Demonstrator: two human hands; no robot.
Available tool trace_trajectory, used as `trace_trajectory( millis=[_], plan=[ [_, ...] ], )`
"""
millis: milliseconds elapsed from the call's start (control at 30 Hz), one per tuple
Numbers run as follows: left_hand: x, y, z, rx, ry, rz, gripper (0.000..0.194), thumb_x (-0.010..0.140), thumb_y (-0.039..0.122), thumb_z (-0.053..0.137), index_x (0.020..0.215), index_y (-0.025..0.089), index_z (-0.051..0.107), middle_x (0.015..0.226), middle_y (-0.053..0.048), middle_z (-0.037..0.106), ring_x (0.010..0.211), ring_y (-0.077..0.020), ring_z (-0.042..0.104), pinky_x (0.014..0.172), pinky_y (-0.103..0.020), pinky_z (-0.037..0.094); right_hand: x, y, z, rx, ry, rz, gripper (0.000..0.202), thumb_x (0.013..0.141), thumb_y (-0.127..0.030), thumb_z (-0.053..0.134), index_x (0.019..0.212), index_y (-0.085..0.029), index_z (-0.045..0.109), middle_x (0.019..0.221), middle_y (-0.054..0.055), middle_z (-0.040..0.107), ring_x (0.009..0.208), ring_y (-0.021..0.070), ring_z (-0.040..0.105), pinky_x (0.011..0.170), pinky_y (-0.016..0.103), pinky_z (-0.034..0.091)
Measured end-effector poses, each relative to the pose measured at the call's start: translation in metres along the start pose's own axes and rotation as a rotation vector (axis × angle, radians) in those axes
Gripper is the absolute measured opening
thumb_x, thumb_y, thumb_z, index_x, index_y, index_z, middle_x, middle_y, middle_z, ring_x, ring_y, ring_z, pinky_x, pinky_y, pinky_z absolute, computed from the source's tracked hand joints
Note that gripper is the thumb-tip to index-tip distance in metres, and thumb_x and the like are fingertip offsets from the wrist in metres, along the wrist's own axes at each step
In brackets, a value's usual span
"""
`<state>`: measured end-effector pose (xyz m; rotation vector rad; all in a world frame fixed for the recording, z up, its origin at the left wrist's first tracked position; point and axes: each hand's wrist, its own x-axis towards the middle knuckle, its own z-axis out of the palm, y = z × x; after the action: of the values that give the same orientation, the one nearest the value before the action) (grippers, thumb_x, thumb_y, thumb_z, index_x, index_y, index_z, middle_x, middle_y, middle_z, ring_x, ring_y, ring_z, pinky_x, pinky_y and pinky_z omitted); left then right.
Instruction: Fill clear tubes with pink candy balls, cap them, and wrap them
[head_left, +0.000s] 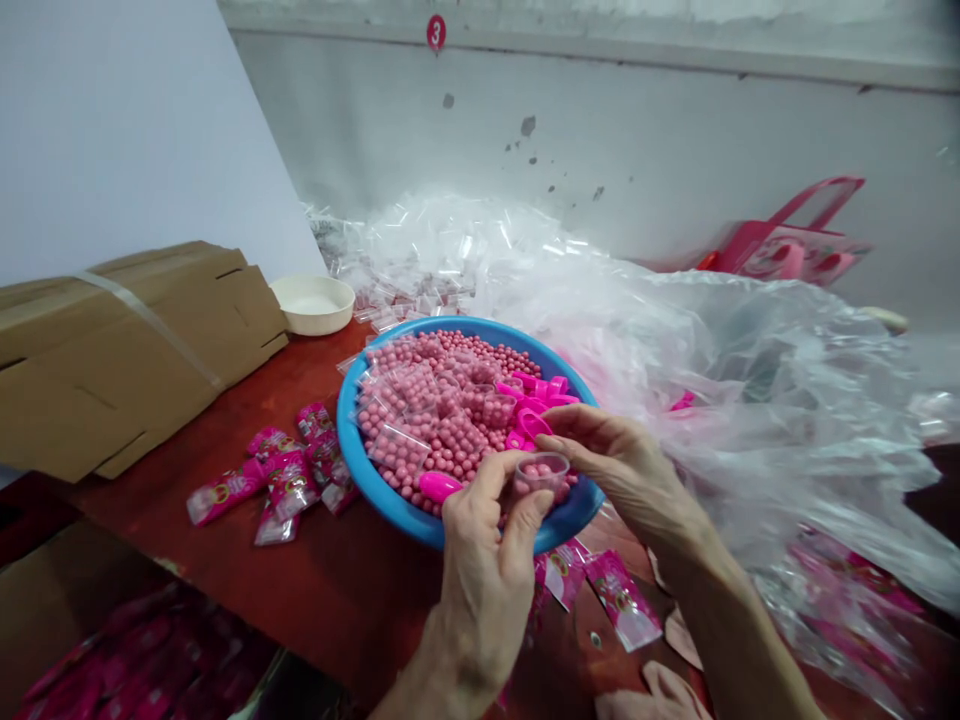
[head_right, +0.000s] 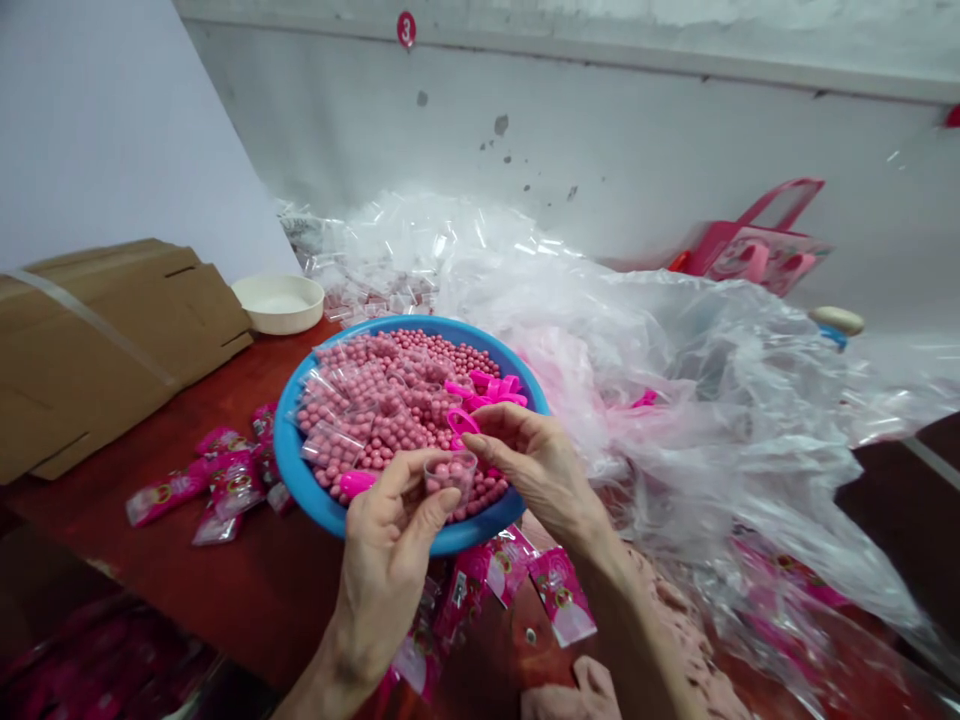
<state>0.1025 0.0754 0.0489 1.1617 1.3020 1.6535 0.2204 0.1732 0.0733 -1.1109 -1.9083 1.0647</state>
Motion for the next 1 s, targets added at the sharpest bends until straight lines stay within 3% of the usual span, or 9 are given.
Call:
trace_trajectory(
  millis=[133, 267, 333, 467, 667, 833, 1000],
  plan=[
    [0.0, -0.002, -0.001, 0.142, 0.007, 0.038, 0.015, 0.088, 0.021, 0.051, 0.1, 0.021, 0.06, 0.083, -0.004, 0.069, 0.077, -0.0201, 0.066, 0.071, -0.036, 0.055, -0.016, -0.017, -0.011, 0.214, 0.042, -0.05, 0.018, 0.068, -0.029, 0.075, 0.085, -0.023, 0.07, 0.079, 0.001, 0.068, 0.068, 0.0122, 0.062, 0.06, 0.023, 0.052],
    [0.0, -0.005, -0.01, 0.274, 0.036, 0.084, 0.02, 0.088, 0.019, 0.05, 0.106, 0.02, 0.058, 0.093, -0.006, 0.07, 0.083, -0.0225, 0.066, 0.073, -0.038, 0.053, -0.025, -0.026, -0.009, -0.012, 0.041, -0.384, 0.025, 0.075, -0.011, 0.068, 0.09, -0.03, 0.074, 0.081, -0.001, 0.066, 0.074, 0.0111, 0.061, 0.063, 0.021, 0.05],
    [0.001, -0.005, -0.016, 0.315, 0.029, 0.098, 0.018, 0.089, 0.019, 0.05, 0.105, 0.021, 0.058, 0.094, -0.005, 0.07, 0.084, -0.0218, 0.066, 0.073, -0.036, 0.052, -0.027, -0.025, -0.004, -0.097, 0.034, -0.465, 0.032, 0.079, -0.007, 0.063, 0.096, -0.032, 0.073, 0.083, -0.001, 0.065, 0.074, 0.0103, 0.061, 0.063, 0.021, 0.05],
    [0.002, -0.002, -0.025, 0.348, -0.004, 0.091, 0.015, 0.089, 0.018, 0.049, 0.101, 0.022, 0.058, 0.093, -0.002, 0.069, 0.081, -0.0185, 0.065, 0.071, -0.031, 0.05, -0.028, -0.024, 0.007, -0.022, 0.036, -0.468, 0.028, 0.079, -0.009, 0.063, 0.094, -0.031, 0.073, 0.082, 0.001, 0.066, 0.072, 0.0121, 0.063, 0.059, 0.023, 0.052],
    [-0.004, 0.008, -0.023, 0.224, -0.015, 0.034, 0.012, 0.089, 0.019, 0.049, 0.096, 0.023, 0.058, 0.083, -0.001, 0.067, 0.074, -0.0166, 0.063, 0.065, -0.027, 0.051, -0.03, -0.03, 0.016, 0.115, 0.132, -0.428, 0.022, 0.076, -0.012, 0.068, 0.086, -0.031, 0.074, 0.08, 0.001, 0.067, 0.071, 0.0143, 0.065, 0.058, 0.025, 0.054],
    [-0.016, 0.01, -0.018, 0.116, 0.034, -0.015, 0.022, 0.087, 0.026, 0.054, 0.107, 0.021, 0.061, 0.09, -0.007, 0.069, 0.076, -0.0201, 0.065, 0.062, -0.029, 0.055, -0.041, -0.031, 0.012, -0.087, 0.168, -0.515, 0.026, 0.079, -0.013, 0.065, 0.091, -0.034, 0.073, 0.08, 0.0, 0.067, 0.066, 0.0139, 0.065, 0.054, 0.024, 0.054],
    [-0.023, 0.008, -0.012, 0.023, 0.006, -0.067, 0.021, 0.089, 0.03, 0.05, 0.102, 0.02, 0.063, 0.08, -0.005, 0.067, 0.069, -0.0172, 0.063, 0.059, -0.026, 0.054, -0.056, -0.026, 0.007, -0.254, 0.179, -0.6, 0.032, 0.084, -0.012, 0.057, 0.105, -0.032, 0.069, 0.082, 0.002, 0.066, 0.063, 0.0109, 0.064, 0.053, 0.018, 0.052]
  ],
)
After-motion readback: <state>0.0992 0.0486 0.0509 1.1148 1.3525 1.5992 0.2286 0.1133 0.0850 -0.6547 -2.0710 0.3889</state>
